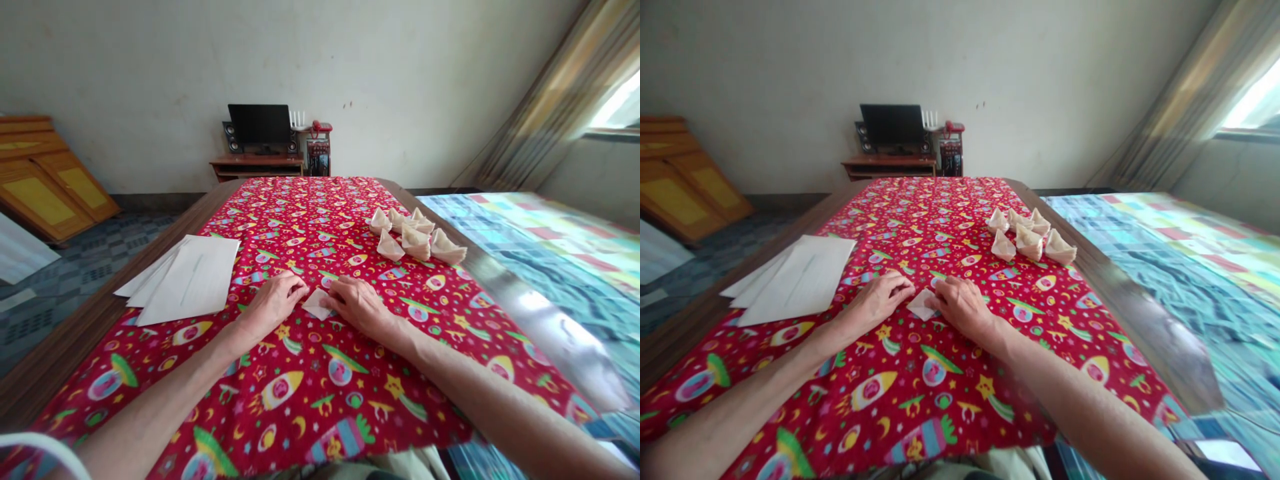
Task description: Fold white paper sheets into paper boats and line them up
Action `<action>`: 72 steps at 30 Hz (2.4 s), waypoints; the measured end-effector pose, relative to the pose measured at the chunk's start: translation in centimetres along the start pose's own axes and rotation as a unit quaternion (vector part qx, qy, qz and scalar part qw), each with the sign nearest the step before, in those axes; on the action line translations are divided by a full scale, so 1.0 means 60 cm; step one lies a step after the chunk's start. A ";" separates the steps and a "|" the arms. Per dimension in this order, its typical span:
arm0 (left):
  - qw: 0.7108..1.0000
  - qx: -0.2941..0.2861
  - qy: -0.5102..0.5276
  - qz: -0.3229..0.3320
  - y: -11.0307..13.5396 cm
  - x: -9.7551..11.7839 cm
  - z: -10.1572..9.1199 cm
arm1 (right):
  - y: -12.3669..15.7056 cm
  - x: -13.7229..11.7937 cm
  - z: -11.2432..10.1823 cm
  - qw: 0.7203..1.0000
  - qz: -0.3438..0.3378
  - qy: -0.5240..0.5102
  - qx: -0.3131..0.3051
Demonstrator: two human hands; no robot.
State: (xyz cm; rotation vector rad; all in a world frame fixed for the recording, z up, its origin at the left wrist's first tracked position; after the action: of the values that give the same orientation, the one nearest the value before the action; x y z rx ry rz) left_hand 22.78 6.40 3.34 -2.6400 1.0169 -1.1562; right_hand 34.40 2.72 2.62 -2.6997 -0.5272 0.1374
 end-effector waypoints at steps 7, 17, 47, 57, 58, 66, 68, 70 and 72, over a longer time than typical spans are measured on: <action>0.996 -0.054 0.050 -0.047 -0.017 -0.007 0.031 | -0.001 0.007 -0.014 0.995 -0.001 -0.101 -0.008; 0.998 -0.031 0.046 -0.019 0.005 0.008 0.027 | 0.012 0.016 0.006 0.997 0.027 -0.049 -0.056; 0.982 0.084 0.171 0.005 0.002 0.052 -0.042 | -0.009 0.040 -0.015 0.911 0.116 -0.396 0.000; 0.976 0.141 0.159 -0.050 0.003 -0.001 -0.066 | -0.008 0.079 -0.008 0.894 0.175 -0.411 0.025; 0.977 0.139 0.155 -0.045 0.003 -0.002 -0.065 | -0.008 0.081 -0.008 0.896 0.176 -0.407 0.026; 0.987 0.150 0.058 0.009 0.001 -0.001 -0.075 | -0.010 0.107 -0.030 0.940 0.184 -0.277 0.071; 0.989 0.142 0.034 0.009 -0.001 -0.008 -0.073 | -0.011 0.108 -0.029 0.951 0.179 -0.242 0.065; 0.993 0.117 0.004 0.002 -0.004 -0.018 -0.061 | -0.013 0.107 -0.024 0.963 0.176 -0.197 0.047; 0.995 0.094 -0.021 -0.008 -0.005 -0.027 -0.048 | -0.012 0.104 -0.015 0.973 0.175 -0.146 0.022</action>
State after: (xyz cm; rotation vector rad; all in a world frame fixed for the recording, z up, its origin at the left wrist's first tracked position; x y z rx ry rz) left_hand 20.20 8.10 4.48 -2.5182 0.8353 -1.1348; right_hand 40.10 5.41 3.62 -2.7174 -0.1170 0.6402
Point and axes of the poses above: each hand's wrist, its own y-axis away from the middle knuckle, its own z-axis out of the palm, x = y × z, the point moved 10 cm from there along -y, towards the middle knuckle, and after that the axes turned 13 degrees about y, right-handed, at the moved point
